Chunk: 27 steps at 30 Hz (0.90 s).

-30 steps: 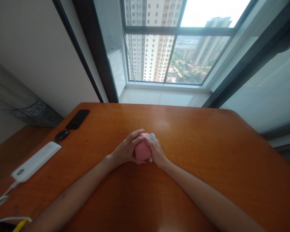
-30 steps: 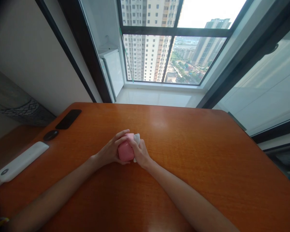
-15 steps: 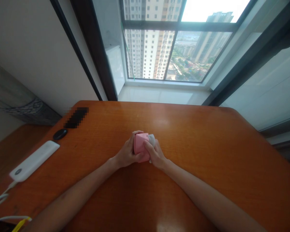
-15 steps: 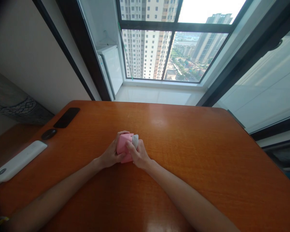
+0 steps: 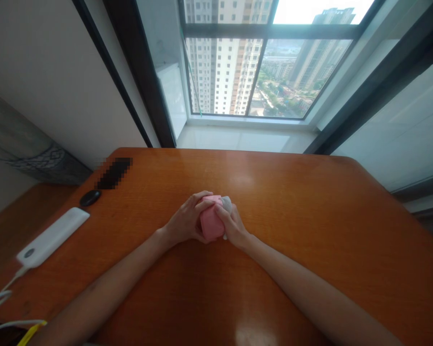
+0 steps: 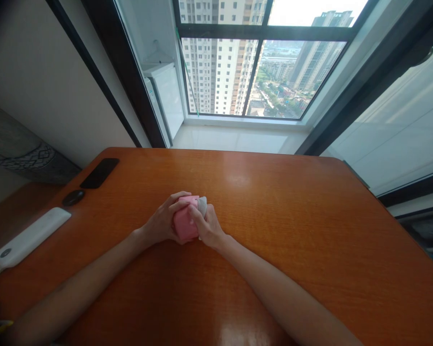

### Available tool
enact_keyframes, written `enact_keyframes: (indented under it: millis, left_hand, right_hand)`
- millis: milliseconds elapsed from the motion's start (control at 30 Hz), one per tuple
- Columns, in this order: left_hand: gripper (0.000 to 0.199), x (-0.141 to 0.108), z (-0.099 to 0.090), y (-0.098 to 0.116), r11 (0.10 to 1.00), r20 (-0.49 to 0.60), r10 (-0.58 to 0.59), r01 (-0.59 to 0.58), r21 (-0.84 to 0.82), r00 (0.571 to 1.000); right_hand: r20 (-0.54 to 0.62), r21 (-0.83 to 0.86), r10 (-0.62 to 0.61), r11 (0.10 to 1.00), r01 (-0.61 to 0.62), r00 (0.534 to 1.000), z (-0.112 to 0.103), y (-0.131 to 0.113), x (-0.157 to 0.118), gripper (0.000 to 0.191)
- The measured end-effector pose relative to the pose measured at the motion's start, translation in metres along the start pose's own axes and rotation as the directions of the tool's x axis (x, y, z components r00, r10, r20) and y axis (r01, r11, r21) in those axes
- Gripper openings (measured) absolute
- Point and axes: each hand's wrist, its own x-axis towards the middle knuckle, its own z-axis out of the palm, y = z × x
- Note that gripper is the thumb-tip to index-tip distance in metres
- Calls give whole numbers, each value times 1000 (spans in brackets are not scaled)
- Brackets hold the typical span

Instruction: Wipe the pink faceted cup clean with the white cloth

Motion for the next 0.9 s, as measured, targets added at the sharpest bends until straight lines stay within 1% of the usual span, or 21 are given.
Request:
enact_keyframes:
  millis: [33,100,200,267,333,367,433,467,533,567,600,667,733,800,900]
  left_hand:
    - [110,1,1,3,999,-17,-16,15,-40,1000]
    - [113,2,3,7,982,-21,-115,111,-152,993]
    - [106,1,5,11,897,74,-292,300,-324,954]
    - [103,1,6,11,857,125,-330,353,-377,936]
    - [105,0,7,10,854,119,-313,334,-400,942]
    - [106,0,8,9,863,99,-290,305,-402,952]
    - [114,-1,8,7,909,24,-195,190,-370,981]
    - [121,-2,9,5,937,-11,-127,116,-331,992]
    - [134,-3,8,3,976,-38,-12,3,-217,999]
    - [135,-3,7,1,988,-33,25,-30,-151,999]
    - [131,-4,6,1,995,-21,47,-49,-86,999]
    - [118,-4,3,-1,998,-11,53,-53,27,999]
    - [110,-3,1,0,996,-12,32,-31,86,999]
    - [111,-2,-1,2,996,-21,-10,12,91,1000]
    - [114,0,0,7,998,-58,-47,49,28,997]
  right_hand:
    - [1,-4,-15,1000,15,1000,0,0,0,56]
    - [16,-22,-40,999,41,999,-1,1,-1,55]
    - [29,-60,-70,996,72,997,-1,2,-3,56]
    - [22,-60,-76,995,78,997,-1,2,-4,57]
    - [16,-39,-64,997,64,998,0,2,-3,56]
    - [14,-29,-54,998,54,998,0,2,-3,56]
    - [8,-15,-31,999,32,999,1,2,-3,55]
    - [2,-9,-20,1000,20,1000,1,1,-2,55]
    - [-10,3,5,1000,-5,1000,1,1,-2,55]
    - [-14,9,11,1000,-11,1000,1,1,-2,55]
    - [-18,12,9,1000,-9,1000,1,2,-1,55]
    - [-18,7,-2,1000,2,1000,1,3,-1,55]
    - [-19,-10,-10,1000,10,1000,1,4,0,56]
    - [-17,-26,-12,1000,12,1000,0,4,0,56]
    - [-28,-24,-44,999,43,999,0,2,-1,55]
